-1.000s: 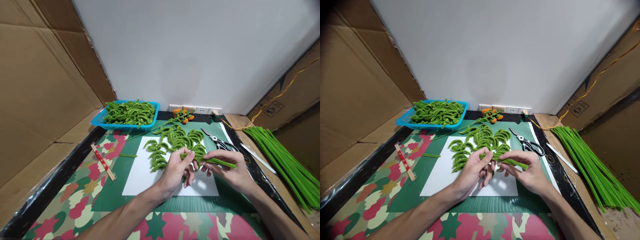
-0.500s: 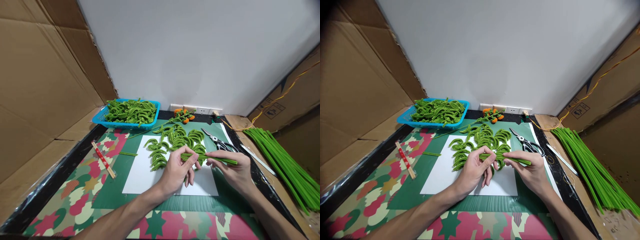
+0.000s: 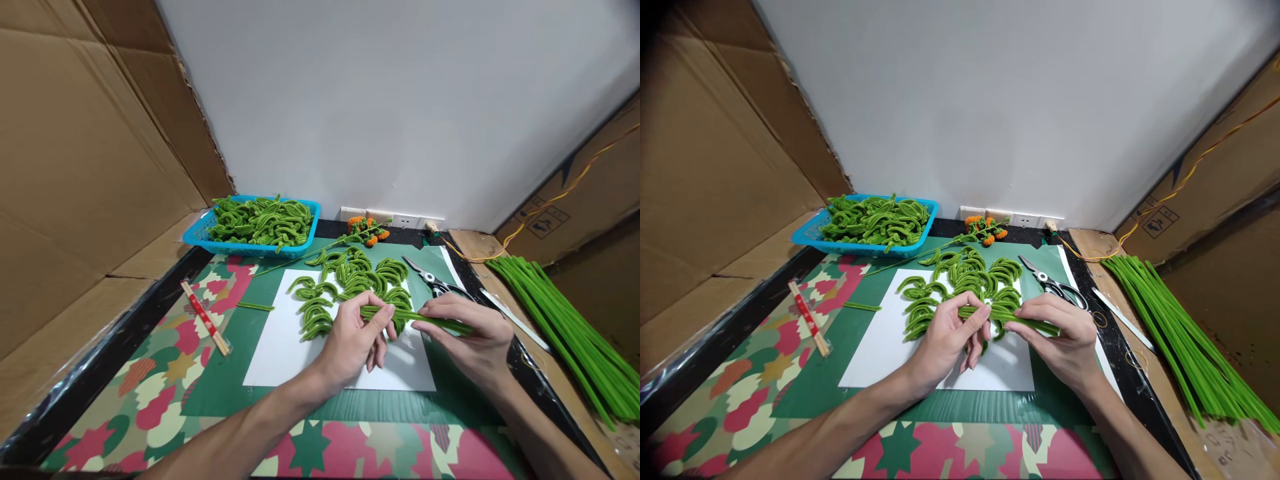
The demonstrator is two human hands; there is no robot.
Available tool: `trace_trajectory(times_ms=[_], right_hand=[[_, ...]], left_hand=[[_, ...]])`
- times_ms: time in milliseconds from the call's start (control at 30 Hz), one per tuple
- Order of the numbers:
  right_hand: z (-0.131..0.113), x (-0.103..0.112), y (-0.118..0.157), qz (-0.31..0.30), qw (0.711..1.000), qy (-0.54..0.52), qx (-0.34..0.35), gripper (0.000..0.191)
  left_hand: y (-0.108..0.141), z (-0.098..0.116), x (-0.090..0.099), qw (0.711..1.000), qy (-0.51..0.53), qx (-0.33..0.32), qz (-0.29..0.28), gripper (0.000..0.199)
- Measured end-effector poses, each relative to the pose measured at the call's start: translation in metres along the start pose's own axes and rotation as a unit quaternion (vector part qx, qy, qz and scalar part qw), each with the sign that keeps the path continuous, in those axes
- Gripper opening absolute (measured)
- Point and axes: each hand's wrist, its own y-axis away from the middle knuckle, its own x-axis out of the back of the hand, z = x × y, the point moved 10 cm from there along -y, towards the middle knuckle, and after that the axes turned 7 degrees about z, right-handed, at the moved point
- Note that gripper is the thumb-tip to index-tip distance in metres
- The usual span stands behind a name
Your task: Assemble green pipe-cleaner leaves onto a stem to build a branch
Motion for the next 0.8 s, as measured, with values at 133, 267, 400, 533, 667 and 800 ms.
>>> trace_trajectory(times_ms=[133,267,400,533,667,800], right_hand=[[-0.008,-0.007,0.004,-0.033,0.998,0.013,0.054,0.025],[-0.010,-0.011,0.005,-0.046,0.996,0.034,0.076,0.023],[-0.003,-0.008,0.003,-0.035,0.999,0.017,0.025,0.015],[0.027,-0.008,0.008,-0.005,0.991,-0.034,-0.130,0.008],[0.058,-0.021,0.025,0.025,0.940,-0.157,-0.301,0.032],[0.051,-0.023,0.027,0.021,0.949,-0.107,-0.297,0.037]], left_hand=[[-0.003,-0.008,0.005,0.996,0.054,0.068,0.010,0.038],[-0.004,-0.006,0.007,0.996,0.055,0.073,0.006,0.038],[-0.005,0.000,0.006,0.999,0.034,0.035,0.000,0.041],[-0.003,0.005,0.004,1.000,0.008,-0.010,-0.005,0.038],[0.001,0.010,0.006,0.998,-0.036,-0.051,0.009,0.034],[0.003,0.013,0.005,0.995,-0.068,-0.069,0.012,0.034]])
